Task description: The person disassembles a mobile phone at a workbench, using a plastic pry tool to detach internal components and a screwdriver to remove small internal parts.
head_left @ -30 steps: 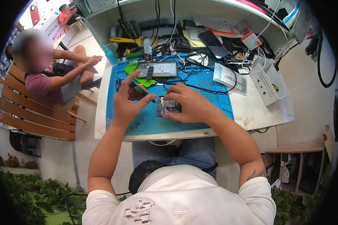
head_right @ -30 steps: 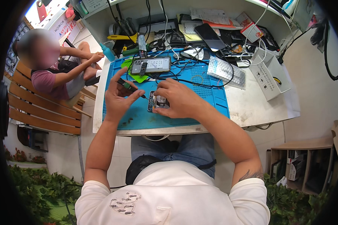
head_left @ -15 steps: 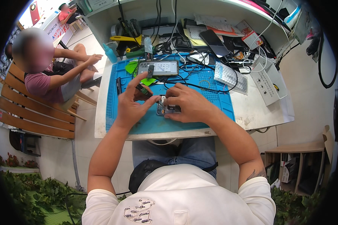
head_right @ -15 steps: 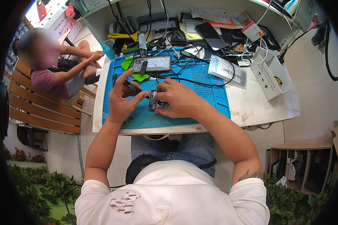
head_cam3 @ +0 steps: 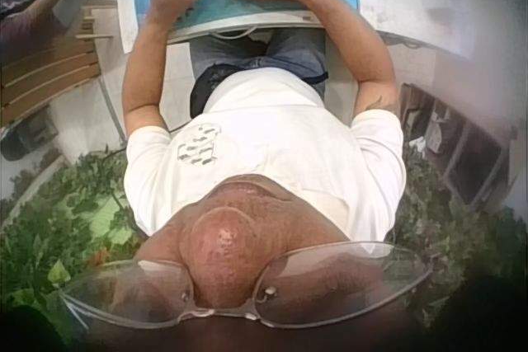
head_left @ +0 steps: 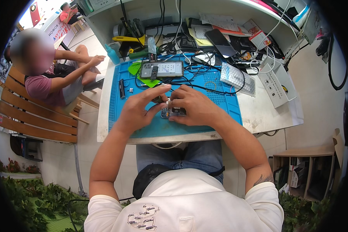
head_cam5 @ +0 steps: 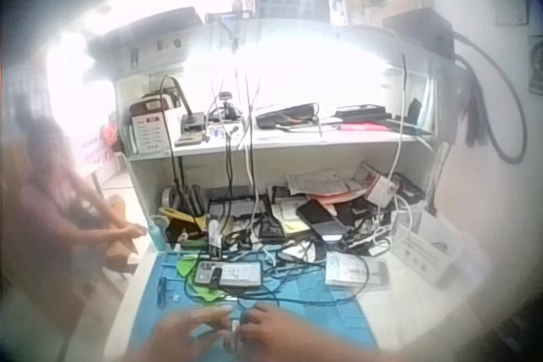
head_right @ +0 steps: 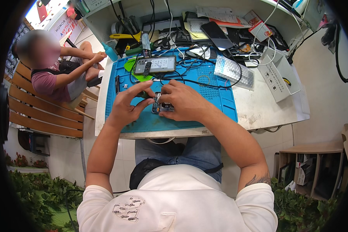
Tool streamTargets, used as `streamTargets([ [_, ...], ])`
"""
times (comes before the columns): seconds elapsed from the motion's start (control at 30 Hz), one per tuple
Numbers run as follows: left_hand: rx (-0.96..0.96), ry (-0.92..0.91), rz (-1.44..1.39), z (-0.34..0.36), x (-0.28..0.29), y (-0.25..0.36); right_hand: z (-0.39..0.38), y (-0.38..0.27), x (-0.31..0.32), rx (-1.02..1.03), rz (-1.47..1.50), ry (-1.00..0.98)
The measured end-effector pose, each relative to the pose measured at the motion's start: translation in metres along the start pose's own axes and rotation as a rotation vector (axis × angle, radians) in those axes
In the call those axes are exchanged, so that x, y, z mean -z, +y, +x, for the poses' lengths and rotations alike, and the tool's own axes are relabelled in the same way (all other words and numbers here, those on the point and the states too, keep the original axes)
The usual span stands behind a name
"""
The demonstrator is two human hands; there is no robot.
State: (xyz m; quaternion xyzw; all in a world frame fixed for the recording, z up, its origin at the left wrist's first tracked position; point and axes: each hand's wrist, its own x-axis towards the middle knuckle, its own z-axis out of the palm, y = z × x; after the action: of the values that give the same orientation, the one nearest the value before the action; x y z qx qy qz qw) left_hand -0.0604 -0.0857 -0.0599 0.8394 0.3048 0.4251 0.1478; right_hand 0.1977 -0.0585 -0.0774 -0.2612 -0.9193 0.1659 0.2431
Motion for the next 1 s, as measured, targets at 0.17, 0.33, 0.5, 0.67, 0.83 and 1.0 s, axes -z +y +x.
streamTargets([
  [0.17, 0.076, -0.022, 0.042, 0.016, 0.005, 0.02, -0.001, 0.001, -0.002, 0.014, -0.013, 0.023],
  [0.33, 0.162, -0.067, 0.04, 0.015, 0.011, 0.021, -0.001, 0.001, -0.002, 0.011, -0.003, 0.018],
  [0.5, 0.194, -0.112, 0.003, 0.016, 0.015, 0.024, -0.001, 0.001, -0.002, -0.002, -0.008, 0.005],
  [0.67, 0.129, -0.091, -0.054, 0.015, 0.01, 0.021, -0.001, 0.0, -0.001, -0.004, -0.007, 0.001],
  [0.83, 0.302, 0.111, -0.079, -0.006, 0.0, 0.003, 0.002, -0.003, 0.002, -0.017, -0.016, -0.039],
  [1.0, 0.446, 0.336, -0.246, -0.01, -0.002, -0.005, 0.001, -0.003, 0.0, -0.004, -0.035, -0.002],
])
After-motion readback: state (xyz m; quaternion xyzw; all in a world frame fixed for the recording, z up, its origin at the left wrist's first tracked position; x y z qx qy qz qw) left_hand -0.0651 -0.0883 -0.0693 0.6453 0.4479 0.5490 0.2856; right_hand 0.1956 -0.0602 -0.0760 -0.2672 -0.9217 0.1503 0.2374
